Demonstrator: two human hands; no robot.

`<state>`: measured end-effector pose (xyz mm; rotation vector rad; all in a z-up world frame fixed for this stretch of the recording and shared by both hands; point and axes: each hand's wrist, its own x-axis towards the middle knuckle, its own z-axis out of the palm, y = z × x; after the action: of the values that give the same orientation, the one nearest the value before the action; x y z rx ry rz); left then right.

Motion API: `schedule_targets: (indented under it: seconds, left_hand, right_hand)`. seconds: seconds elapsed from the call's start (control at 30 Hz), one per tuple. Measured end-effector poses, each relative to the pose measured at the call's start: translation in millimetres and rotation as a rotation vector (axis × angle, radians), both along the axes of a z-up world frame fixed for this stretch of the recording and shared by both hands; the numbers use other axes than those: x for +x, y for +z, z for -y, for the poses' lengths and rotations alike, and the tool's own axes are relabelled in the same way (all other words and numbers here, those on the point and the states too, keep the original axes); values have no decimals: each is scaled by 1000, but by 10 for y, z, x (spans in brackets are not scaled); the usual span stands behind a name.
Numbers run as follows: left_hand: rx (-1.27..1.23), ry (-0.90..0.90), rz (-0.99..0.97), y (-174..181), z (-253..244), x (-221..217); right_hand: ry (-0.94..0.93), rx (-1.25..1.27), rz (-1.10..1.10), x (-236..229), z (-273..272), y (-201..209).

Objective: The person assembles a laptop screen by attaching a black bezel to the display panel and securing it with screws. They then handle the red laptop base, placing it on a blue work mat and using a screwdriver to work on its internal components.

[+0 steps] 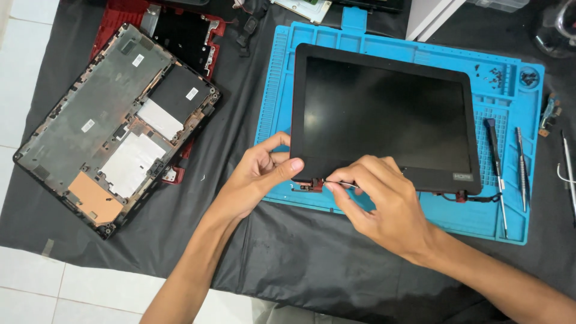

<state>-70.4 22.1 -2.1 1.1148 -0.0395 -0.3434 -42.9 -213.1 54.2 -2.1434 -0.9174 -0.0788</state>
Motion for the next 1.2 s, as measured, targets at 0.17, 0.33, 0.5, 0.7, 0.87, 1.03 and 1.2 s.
schedule_targets:
  seconds: [0.17, 0.33, 0.5, 0.7, 0.87, 1.03, 1.2]
  left_hand:
    - [-52, 5, -17, -165, -15, -30]
    - [-70, -10, -43, -58, 15, -16]
    - [-63, -6, -42, -131, 4, -19]
    - [-76, -22, -64, -38, 31, -11]
    - [-61, -5, -77, -59, 23, 1]
    - [-45, 25, -79, -277, -24, -29]
    - [-115, -27, -56, -126, -8, -17]
  right_hand:
    - [56, 27, 144, 55, 22, 19]
    - [163, -33, 291, 116, 54, 5]
    - [132, 5, 177, 146, 44, -70]
    - [202, -18, 325, 194, 79, -109]
    - [167, 18, 202, 213, 34, -120]
    - [164, 12, 197, 227, 17, -99]
    - [239, 7, 319, 269, 33, -42]
